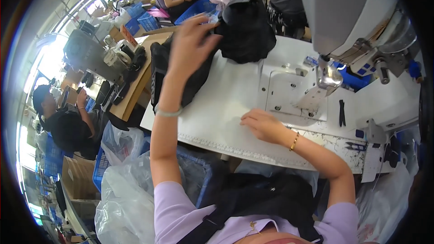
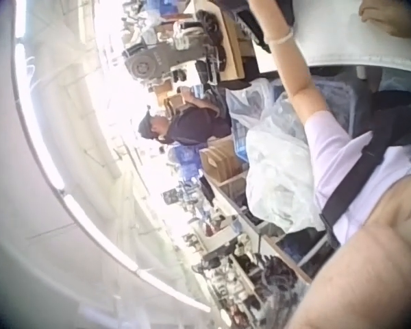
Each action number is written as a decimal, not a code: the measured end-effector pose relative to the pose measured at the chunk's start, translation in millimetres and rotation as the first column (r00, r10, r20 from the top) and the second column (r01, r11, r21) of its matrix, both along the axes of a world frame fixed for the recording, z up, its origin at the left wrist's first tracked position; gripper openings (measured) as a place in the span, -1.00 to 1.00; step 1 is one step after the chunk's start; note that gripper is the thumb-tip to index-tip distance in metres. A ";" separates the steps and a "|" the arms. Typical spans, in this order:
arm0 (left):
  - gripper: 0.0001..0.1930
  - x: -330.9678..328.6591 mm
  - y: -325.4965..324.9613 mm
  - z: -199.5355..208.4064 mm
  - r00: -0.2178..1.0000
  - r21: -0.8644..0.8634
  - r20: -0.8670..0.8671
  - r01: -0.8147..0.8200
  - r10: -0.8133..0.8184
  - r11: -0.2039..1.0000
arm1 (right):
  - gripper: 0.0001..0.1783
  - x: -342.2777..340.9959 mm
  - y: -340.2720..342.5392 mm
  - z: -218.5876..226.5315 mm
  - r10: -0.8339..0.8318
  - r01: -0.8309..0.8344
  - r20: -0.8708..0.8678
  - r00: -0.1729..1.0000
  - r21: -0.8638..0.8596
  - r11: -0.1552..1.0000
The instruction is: Stitching black material pieces using an industrial sewing machine.
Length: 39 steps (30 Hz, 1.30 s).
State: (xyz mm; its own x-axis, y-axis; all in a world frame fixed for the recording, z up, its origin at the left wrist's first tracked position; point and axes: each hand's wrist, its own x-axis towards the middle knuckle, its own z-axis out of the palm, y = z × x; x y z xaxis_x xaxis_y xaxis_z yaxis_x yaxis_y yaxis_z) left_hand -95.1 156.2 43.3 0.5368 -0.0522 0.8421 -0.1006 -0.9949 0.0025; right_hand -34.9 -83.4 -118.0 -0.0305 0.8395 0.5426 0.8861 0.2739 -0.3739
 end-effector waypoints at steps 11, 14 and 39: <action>-0.72 125.7 46.2 51.7 0.853 0.324 -0.518 0.126 0.064 0.938 | -0.80 19.7 -46.6 26.6 -0.135 0.145 -0.070 0.988 0.170 0.975; -0.68 124.7 32.3 71.7 0.840 0.240 -0.541 0.114 0.036 0.964 | -0.79 21.2 -53.4 24.7 -0.191 0.193 -0.030 0.981 0.193 0.962; -0.72 64.2 -185.1 -38.7 0.866 -0.938 -0.030 0.149 -0.500 0.314 | -0.79 42.4 -102.3 78.2 -0.038 0.225 -0.956 0.290 0.029 0.974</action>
